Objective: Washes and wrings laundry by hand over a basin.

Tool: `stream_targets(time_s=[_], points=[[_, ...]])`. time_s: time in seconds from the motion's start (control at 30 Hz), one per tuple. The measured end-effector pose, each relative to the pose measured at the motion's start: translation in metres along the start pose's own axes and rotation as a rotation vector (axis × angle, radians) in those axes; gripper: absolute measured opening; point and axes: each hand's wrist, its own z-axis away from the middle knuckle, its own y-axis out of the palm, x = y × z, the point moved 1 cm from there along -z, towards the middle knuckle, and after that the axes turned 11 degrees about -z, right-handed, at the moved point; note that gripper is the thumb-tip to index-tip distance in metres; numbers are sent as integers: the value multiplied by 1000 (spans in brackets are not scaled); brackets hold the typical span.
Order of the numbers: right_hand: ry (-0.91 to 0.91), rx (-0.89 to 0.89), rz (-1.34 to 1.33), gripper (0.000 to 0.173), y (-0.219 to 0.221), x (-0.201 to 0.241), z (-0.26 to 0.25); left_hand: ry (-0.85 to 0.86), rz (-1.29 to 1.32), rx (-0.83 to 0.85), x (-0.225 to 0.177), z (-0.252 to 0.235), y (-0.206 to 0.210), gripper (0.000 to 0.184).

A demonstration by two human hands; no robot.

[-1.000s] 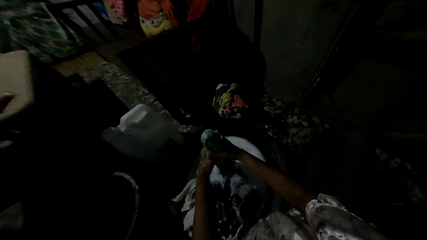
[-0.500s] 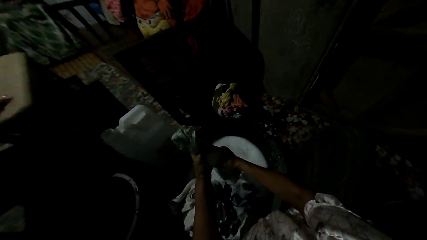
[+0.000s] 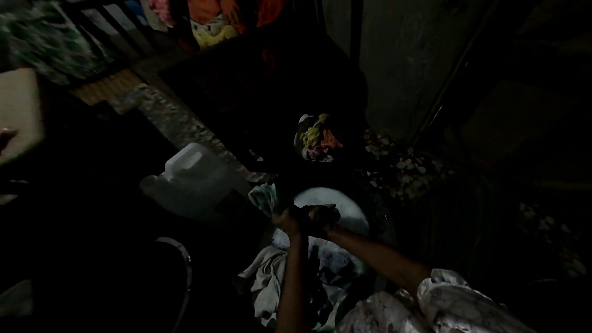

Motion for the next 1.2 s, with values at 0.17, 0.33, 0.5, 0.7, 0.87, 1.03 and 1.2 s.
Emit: stream_targets(time_s=[0.17,0.33,0.5,0.7,0.87,1.03,1.2], points=[[151,62,-94,43,-20,22,1,-93,210,314,-16,-10,-12,10],[-73,-131,-317,62,-22,31,-17,-11,15,611,-25,-9,-30,55],[-293,-196,-813,50,-31,14,-27,87,158,543,-31,-17,-27,35],[647,36,-1053,64,-34,-5,-20,115,198,453,-17,-22,-32,16],[677,-126,-1531,47,-23,11,-26,146,485,593,-1,-13,-26,27],[384,-288,-1574,30,-18,1,-24,19,222,543,-5,-29,-27,49],[286,-12,-1495,38,-26,10,-18,-79,211,418,-10,-22,-19,51]])
